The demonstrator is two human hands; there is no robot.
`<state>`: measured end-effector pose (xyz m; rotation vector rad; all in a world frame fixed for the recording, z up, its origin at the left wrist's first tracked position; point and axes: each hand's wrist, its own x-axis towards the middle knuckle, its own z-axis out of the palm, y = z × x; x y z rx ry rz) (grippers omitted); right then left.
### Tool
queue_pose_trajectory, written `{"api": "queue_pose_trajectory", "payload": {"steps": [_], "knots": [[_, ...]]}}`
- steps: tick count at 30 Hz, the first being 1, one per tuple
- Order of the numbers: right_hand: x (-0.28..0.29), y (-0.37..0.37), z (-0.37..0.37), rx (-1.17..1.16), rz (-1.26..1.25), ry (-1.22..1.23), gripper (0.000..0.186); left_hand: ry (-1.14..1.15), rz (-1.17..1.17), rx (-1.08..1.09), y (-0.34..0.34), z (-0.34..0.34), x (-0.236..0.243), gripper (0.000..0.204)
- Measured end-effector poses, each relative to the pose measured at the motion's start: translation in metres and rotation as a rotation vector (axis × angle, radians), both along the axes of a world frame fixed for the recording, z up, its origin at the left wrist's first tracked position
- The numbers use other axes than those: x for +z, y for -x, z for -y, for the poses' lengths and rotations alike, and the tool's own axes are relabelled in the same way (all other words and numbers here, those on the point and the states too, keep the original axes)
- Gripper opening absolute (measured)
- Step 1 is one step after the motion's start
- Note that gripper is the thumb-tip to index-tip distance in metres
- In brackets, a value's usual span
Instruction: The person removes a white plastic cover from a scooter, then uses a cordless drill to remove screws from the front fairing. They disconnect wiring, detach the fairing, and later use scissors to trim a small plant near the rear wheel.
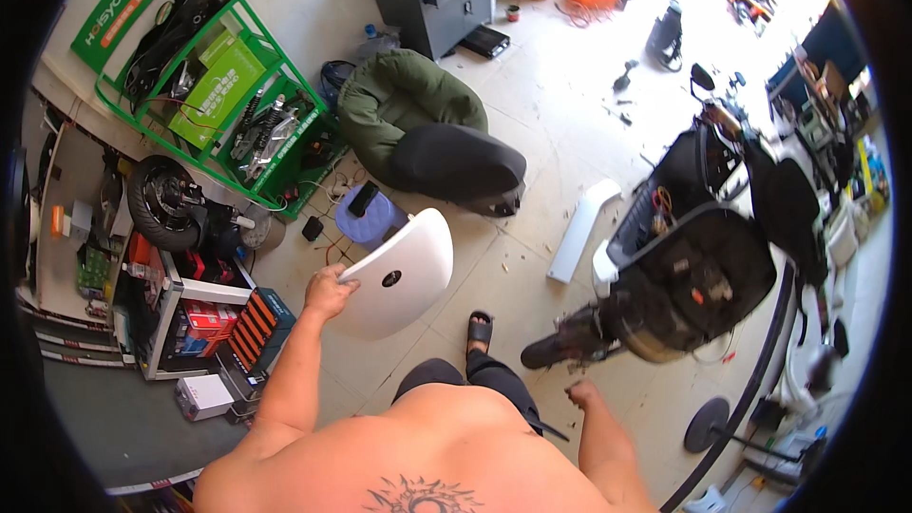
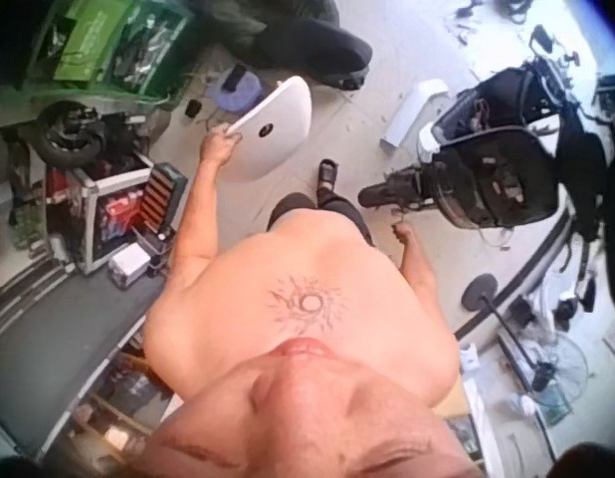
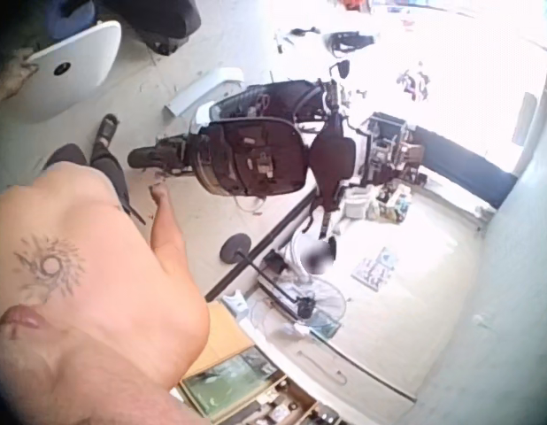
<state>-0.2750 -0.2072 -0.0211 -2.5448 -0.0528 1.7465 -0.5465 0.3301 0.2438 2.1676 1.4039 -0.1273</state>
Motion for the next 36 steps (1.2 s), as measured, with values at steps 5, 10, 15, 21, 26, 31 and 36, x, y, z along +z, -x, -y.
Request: {"api": "queue_pose_trajectory", "payload": {"steps": [5, 10, 15, 21, 26, 31, 36], "knots": [[0.054, -0.051, -0.063, -0.555, 0.109, -0.254, 0.022, 0.043, 0.403, 0.336, -0.035, -0.111, -0.039, 0.03], [0.054, -0.09, -0.134, -0.689, 0.247, -0.421, 0.023, 0.167, 0.813, 0.635, -0.087, -0.256, -0.102, 0.02], [0.071, -0.096, -0.223, -0.86, 0.21, -0.338, 0.025, -0.026, 0.735, 0.432, -0.16, -0.465, -0.132, 0.031], [0.096, -0.094, -0.347, -0.767, 0.128, -0.009, 0.024, -0.051, 0.453, 0.035, -0.297, -0.679, -0.192, 0.038], [0.114, -0.134, -0.496, -0.536, 0.238, -0.415, 0.021, -0.183, 0.222, 0.119, -0.31, -0.814, -0.244, 0.073], [0.155, -0.149, -0.566, -0.614, 0.309, -0.381, 0.023, -0.383, 0.205, 0.192, -0.359, -0.811, -0.235, 0.082], [0.163, -0.132, -0.546, -0.639, 0.388, -0.324, 0.028, 0.102, 0.146, -0.273, -0.291, -0.667, -0.311, 0.067]]}}
